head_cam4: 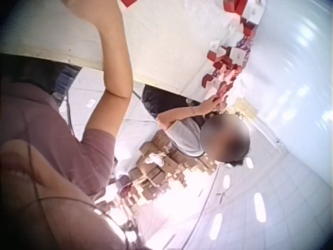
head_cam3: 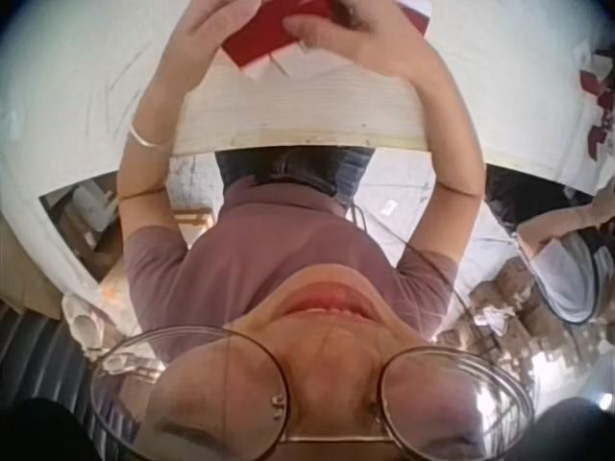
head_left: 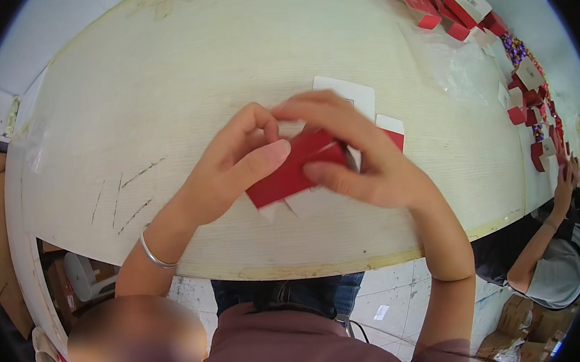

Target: The person folds flat red and white paper boxes into small rectangular containers. After assembling several boxes, the person places wrapped candies into the boxes and closes the lids.

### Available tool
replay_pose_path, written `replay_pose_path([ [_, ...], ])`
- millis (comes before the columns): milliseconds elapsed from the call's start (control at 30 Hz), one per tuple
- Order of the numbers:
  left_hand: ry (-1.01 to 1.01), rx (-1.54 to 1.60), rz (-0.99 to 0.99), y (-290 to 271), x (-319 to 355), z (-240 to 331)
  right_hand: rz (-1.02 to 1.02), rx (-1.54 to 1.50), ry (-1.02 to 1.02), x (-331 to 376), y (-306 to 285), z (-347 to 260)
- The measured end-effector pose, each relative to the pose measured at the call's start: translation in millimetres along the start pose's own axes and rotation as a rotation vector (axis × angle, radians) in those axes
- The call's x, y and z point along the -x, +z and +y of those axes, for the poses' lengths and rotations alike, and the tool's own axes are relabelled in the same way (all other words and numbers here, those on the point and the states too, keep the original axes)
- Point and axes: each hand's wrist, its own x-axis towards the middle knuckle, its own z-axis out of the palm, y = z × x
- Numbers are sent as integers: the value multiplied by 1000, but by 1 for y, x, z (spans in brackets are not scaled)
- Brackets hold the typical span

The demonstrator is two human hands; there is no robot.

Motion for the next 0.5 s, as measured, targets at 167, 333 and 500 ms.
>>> replay_pose_path([
  [167,13,21,127,21,1,0,207,69,-39,-1,14,0],
  [333,207,-19,307,14,-4,5,474,-56,73,2,0,-8],
  [500,254,-252,314,18,-2,-1,395,-699,429,0,24,-18],
])
